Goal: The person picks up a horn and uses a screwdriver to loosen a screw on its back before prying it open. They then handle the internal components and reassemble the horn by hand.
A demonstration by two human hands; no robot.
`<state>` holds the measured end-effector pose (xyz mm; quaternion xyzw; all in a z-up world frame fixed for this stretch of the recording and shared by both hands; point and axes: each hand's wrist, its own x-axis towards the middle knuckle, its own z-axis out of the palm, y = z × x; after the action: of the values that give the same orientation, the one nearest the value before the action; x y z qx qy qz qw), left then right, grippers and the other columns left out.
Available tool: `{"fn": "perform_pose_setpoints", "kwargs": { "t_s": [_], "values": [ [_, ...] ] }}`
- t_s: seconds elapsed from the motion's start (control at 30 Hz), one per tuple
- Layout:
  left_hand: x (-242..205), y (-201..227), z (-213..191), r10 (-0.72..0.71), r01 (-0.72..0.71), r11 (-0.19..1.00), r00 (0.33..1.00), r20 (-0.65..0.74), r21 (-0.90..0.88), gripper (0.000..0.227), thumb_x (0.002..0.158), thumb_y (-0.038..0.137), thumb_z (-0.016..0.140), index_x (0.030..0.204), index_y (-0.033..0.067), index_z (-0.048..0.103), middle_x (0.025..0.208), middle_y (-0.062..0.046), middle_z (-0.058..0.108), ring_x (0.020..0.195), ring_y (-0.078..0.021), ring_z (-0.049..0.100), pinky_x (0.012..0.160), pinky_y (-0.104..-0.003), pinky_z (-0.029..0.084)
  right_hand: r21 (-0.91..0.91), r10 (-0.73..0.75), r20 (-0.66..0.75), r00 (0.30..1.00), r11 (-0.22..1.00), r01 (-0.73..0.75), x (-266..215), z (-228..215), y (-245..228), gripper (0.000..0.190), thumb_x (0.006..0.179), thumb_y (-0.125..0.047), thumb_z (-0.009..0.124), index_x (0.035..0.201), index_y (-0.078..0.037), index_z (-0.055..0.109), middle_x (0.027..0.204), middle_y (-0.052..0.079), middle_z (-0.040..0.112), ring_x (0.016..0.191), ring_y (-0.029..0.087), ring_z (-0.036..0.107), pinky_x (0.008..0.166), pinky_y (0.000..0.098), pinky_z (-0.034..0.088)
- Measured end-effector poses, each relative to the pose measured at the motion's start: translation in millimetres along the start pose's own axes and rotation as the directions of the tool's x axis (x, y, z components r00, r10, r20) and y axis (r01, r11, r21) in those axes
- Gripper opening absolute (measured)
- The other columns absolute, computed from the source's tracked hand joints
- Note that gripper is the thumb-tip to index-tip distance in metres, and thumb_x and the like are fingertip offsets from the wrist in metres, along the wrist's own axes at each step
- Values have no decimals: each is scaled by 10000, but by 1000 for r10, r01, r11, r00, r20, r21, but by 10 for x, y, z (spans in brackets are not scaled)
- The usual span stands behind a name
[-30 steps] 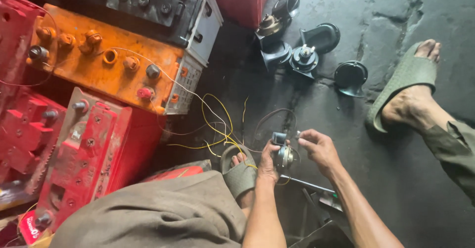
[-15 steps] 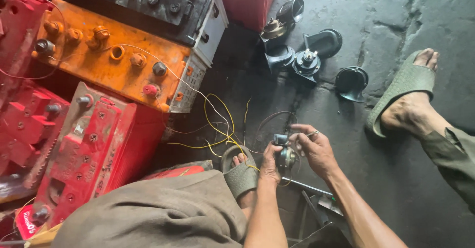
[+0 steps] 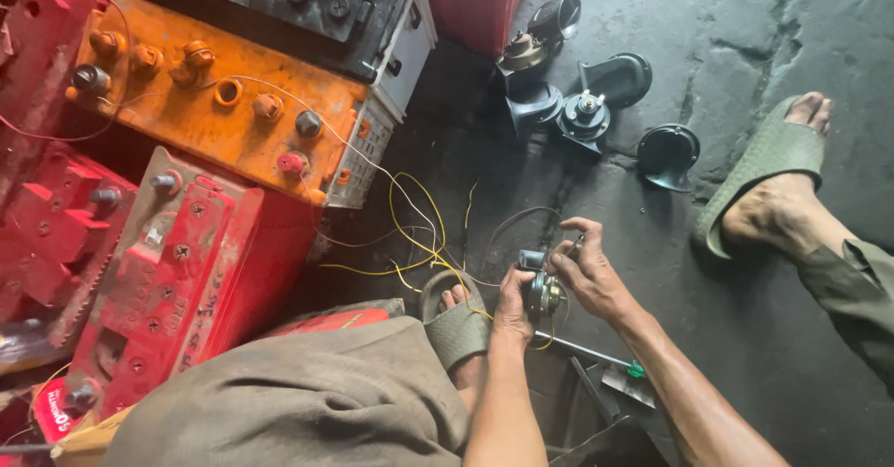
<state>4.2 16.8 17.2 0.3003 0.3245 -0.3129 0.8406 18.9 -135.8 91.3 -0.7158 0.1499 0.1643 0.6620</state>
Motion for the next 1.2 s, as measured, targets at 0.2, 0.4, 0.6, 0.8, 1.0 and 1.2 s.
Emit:
{"fn": "perform_pose_setpoints", "kwargs": {
  "t_s": [0.2,0.4,0.6,0.8,1.0,1.2],
  "values": [
    [59,12,-28,-6,6,1000,1000,10,27,221,837,214,633,1033,127,688,825,-35,685,662,-154,665,566,-307,541,-236,-228,118,967,939,250,48,23,6,402,1011,-21,535,1301,-100,267,899,61,600,793,125,603,675,301,527],
    [138,47,-83,-120,125,991,988,95,-44,302,900,362,617,981,79,680,770,-45,698,638,-176,665,578,-320,541,-399,-301,200,932,844,358,129,54,-243,402,1001,-28,546,1267,-81,250,879,66,591,758,140,617,648,311,523],
    [56,103,190,-72,89,992,983,166,-95,277,900,335,596,970,79,676,785,-34,696,646,-165,663,592,-310,537,-395,-348,205,915,826,402,157,6,-523,426,997,-12,530,1323,-92,266,888,63,568,771,134,623,669,322,532],
    [-84,200,359,32,-13,995,978,206,-96,258,896,303,585,957,70,677,766,-34,680,629,-169,653,563,-315,527,-342,-315,118,942,877,337,48,40,-780,426,1010,-34,531,1353,-107,289,831,27,551,698,105,544,610,299,491],
    [-109,193,404,-52,125,967,950,307,-222,311,935,324,574,993,39,683,807,-68,702,651,-187,671,587,-316,555,-208,-468,150,871,846,491,6,20,-777,291,1081,-48,490,1334,-97,355,836,22,491,714,78,465,629,242,441],
    [-441,453,727,-7,34,995,963,268,-93,289,895,313,573,1051,95,680,800,-61,706,599,-168,655,499,-304,534,118,-25,-105,994,992,38,32,-56,-1079,304,1027,-112,475,1284,-134,315,770,84,574,546,126,500,435,265,399]
  ]
}}
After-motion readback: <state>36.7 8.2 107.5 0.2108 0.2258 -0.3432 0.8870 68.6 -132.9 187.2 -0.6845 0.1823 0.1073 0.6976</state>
